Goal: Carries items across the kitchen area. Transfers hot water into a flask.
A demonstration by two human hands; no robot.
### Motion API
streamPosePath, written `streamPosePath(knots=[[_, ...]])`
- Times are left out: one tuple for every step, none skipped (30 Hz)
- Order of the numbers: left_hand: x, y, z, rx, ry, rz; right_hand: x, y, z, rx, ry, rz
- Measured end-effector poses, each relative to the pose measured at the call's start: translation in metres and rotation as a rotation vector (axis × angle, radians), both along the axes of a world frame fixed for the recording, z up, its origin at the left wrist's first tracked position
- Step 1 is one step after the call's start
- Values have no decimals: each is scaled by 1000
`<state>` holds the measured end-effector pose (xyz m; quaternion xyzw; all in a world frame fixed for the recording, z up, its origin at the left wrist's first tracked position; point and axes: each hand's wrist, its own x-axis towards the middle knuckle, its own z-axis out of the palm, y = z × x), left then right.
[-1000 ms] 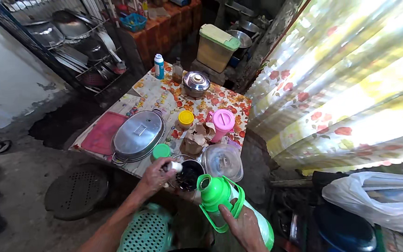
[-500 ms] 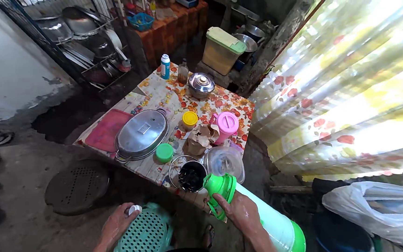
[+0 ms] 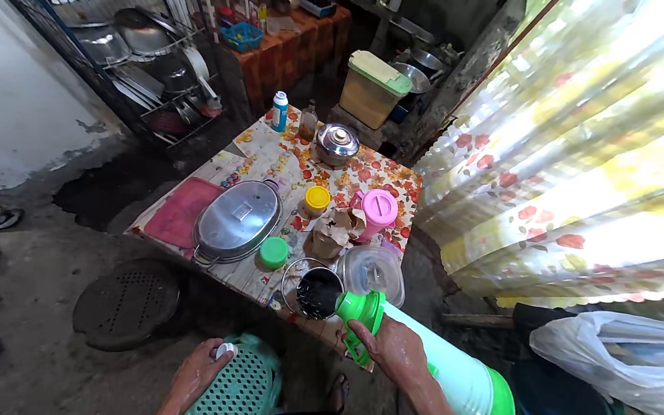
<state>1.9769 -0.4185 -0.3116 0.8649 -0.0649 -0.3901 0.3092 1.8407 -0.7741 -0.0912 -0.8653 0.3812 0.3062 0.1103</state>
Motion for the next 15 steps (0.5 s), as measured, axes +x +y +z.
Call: streamPosePath(knots=[[0,-1,0,-5,5,-1,1,0,0,-4,-3,4],[0,-2,1,-6,10,-3,1,0,1,-5,-5,5],[0,-3,2,-3,16,-6,2,1,1,-8,-4,8],[0,-3,1,-3,18,-6,3,2,1,-9,3,12],[0,-3,0,-5,17,-7,4,2,2,-13,11,20],[0,-3,-1,-7,14,-9,5,3,2,-16,19,26],[-1,-3,-2,-7,15,-13,6,3,2,-21,24,35],[-1,-3,-2,-2,20,-16,6,4,3,-25,31,41],[-1,-4,-2,7,26,-18,7,4,3,-26,38,44],[-1,-4,-3,13,31,-20,8,4,4,-28,43,48],[-1,-5,-4,15,37,-22,9,4,4,-30,50,52],[-1,-5,-5,17,43,-24,10,5,5,-33,60,58],[-2,-5,-6,18,48,-26,11,5,5,-36,71,65],[-2,-6,-6,12,48,-29,12,6,6,-38,82,72],[-2,-6,-6,6,47,-32,12,6,6,-39,89,78]])
